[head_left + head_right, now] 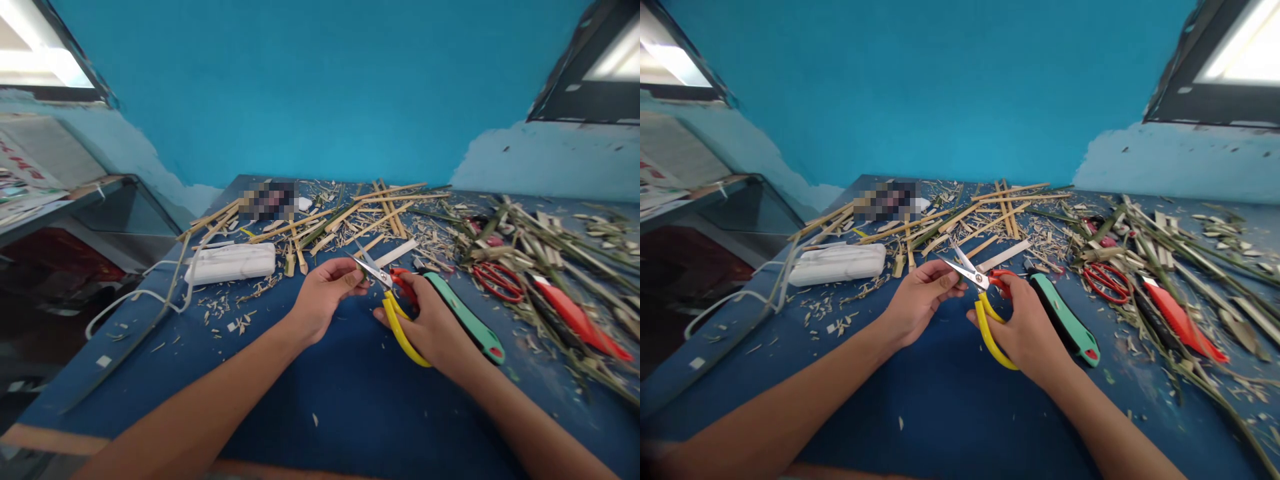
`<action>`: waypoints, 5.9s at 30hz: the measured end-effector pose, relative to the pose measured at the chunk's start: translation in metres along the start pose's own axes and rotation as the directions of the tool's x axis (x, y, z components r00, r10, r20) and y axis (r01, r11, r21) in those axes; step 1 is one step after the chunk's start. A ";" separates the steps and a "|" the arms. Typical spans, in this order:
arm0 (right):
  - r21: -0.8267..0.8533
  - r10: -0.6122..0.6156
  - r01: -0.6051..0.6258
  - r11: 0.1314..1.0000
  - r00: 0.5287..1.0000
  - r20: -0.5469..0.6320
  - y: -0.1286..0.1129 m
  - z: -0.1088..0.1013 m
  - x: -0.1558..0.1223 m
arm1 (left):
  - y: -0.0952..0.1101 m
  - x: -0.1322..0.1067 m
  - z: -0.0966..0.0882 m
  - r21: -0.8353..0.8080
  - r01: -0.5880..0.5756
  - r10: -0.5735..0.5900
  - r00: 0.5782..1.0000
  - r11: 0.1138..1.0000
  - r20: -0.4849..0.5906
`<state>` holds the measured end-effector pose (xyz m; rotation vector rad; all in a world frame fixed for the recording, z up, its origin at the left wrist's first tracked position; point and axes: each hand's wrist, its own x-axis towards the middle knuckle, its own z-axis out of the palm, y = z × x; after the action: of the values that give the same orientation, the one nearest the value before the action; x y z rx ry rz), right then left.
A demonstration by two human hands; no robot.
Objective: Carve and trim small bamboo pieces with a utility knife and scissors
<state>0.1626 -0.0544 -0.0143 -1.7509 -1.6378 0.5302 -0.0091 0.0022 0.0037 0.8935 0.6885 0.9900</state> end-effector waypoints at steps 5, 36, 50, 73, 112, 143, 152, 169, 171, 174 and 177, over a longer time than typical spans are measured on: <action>-0.010 -0.009 0.009 1.000 1.000 0.012 -0.005 -0.001 -0.001 | -0.001 0.000 -0.001 0.035 -0.021 0.020 0.999 0.999 0.029; -0.125 -0.042 0.041 0.991 0.999 -0.006 -0.007 -0.009 0.001 | 0.000 0.003 -0.003 0.127 0.008 -0.006 1.000 0.992 -0.022; -0.123 -0.056 0.055 0.991 0.998 -0.007 -0.010 -0.001 -0.003 | 0.004 0.002 -0.003 0.274 0.002 0.000 1.000 0.962 -0.008; -0.129 0.029 -0.042 0.991 0.995 -0.098 -0.014 -0.003 0.004 | -0.001 0.002 -0.003 0.132 0.051 -0.051 0.999 0.990 -0.004; 0.759 0.109 -0.114 0.641 0.992 0.057 -0.009 0.005 0.009 | 0.004 -0.007 0.004 -0.028 0.126 -0.115 0.962 0.992 0.249; 0.745 0.115 -0.118 0.656 0.992 0.056 -0.010 0.003 0.011 | -0.003 -0.013 0.012 0.211 0.081 -0.116 0.981 0.974 0.157; 0.728 0.099 -0.094 0.679 0.994 0.035 -0.009 0.005 0.011 | -0.005 -0.009 0.009 0.317 0.070 -0.106 0.989 0.946 0.098; 0.726 0.122 -0.088 0.682 0.993 0.006 -0.013 0.000 0.011 | -0.004 -0.007 0.008 0.267 0.051 -0.068 0.996 0.962 0.055; 0.721 0.124 -0.088 0.687 0.992 0.002 -0.013 -0.001 0.011 | -0.004 -0.007 0.008 0.261 0.048 -0.064 0.996 0.964 0.056; 0.716 0.128 -0.093 0.692 0.992 0.005 -0.014 -0.002 0.011 | -0.003 -0.007 0.009 0.210 0.047 -0.062 0.996 0.976 0.063; 0.724 0.124 -0.101 0.682 0.992 0.022 -0.016 -0.005 0.010 | -0.002 -0.006 0.008 0.175 0.042 -0.056 0.996 0.984 0.076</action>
<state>0.1560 -0.0460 0.0019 -1.2318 -1.0556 1.0448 -0.0038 -0.0068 0.0061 1.0581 0.7331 0.8545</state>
